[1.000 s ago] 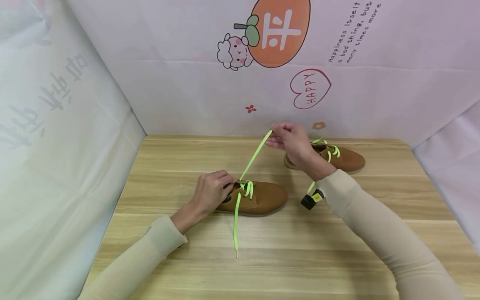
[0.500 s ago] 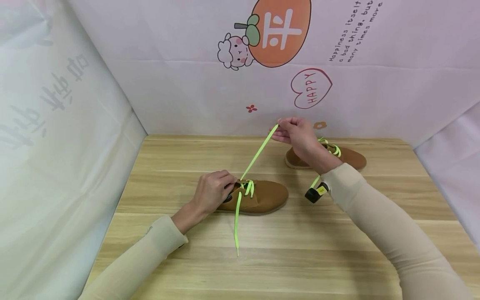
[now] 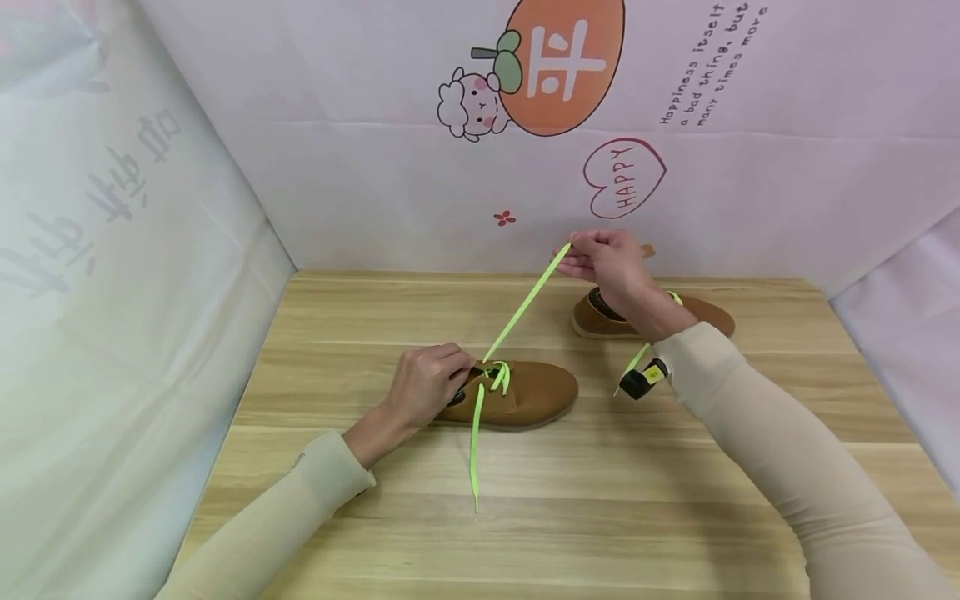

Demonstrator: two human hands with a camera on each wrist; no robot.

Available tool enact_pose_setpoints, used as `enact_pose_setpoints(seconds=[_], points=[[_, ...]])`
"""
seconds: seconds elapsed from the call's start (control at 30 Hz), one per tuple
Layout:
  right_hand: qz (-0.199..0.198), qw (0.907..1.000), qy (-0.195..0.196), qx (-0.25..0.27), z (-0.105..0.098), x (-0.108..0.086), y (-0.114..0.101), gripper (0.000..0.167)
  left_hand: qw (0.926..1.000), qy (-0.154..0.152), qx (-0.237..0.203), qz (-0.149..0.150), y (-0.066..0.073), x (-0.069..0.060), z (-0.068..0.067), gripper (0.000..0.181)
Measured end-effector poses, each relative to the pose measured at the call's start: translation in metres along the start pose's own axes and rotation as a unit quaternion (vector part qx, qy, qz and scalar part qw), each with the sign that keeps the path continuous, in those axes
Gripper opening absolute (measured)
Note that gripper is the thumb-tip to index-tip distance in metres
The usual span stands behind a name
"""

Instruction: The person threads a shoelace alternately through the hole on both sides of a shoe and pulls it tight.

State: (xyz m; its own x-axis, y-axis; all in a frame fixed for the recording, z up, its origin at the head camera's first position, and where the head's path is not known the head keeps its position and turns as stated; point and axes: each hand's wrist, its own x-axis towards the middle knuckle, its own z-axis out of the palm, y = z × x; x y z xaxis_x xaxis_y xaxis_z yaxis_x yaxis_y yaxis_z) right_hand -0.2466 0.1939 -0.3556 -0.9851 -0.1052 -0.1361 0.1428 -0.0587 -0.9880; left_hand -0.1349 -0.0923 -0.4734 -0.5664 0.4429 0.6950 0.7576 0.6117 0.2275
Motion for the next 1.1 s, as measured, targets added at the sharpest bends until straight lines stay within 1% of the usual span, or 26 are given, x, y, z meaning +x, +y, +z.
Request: enact_pose_setpoints(seconds=[0.2, 0.43, 0.67, 0.87, 1.0, 1.1], points=[[0.011, 0.9999, 0.002, 0.011, -0.009, 0.002, 0.005, 0.018, 1.0, -0.004, -0.003, -0.005, 0.0, -0.001, -0.001, 0.013], [0.017, 0.9996, 0.009, 0.019, -0.011, 0.005, 0.01, 0.017, 0.9999, -0.003, -0.007, -0.01, -0.001, -0.001, -0.001, 0.013], [0.025, 0.9996, 0.009, 0.01, -0.012, 0.008, 0.016, 0.017, 0.9998, 0.003, -0.008, -0.015, -0.002, -0.001, 0.001, 0.011], [0.041, 0.9985, -0.003, -0.035, -0.015, 0.01, 0.025, 0.02, 0.9996, 0.002, -0.009, -0.027, -0.001, -0.002, 0.0, 0.01], [0.039, 0.9968, -0.011, -0.069, -0.014, 0.012, 0.034, 0.022, 0.9994, 0.0, -0.01, -0.033, -0.001, -0.002, 0.001, 0.009], [0.027, 0.9935, -0.021, -0.108, -0.01, 0.013, 0.042, 0.024, 0.9991, -0.003, -0.014, -0.041, -0.001, -0.002, 0.001, 0.009]])
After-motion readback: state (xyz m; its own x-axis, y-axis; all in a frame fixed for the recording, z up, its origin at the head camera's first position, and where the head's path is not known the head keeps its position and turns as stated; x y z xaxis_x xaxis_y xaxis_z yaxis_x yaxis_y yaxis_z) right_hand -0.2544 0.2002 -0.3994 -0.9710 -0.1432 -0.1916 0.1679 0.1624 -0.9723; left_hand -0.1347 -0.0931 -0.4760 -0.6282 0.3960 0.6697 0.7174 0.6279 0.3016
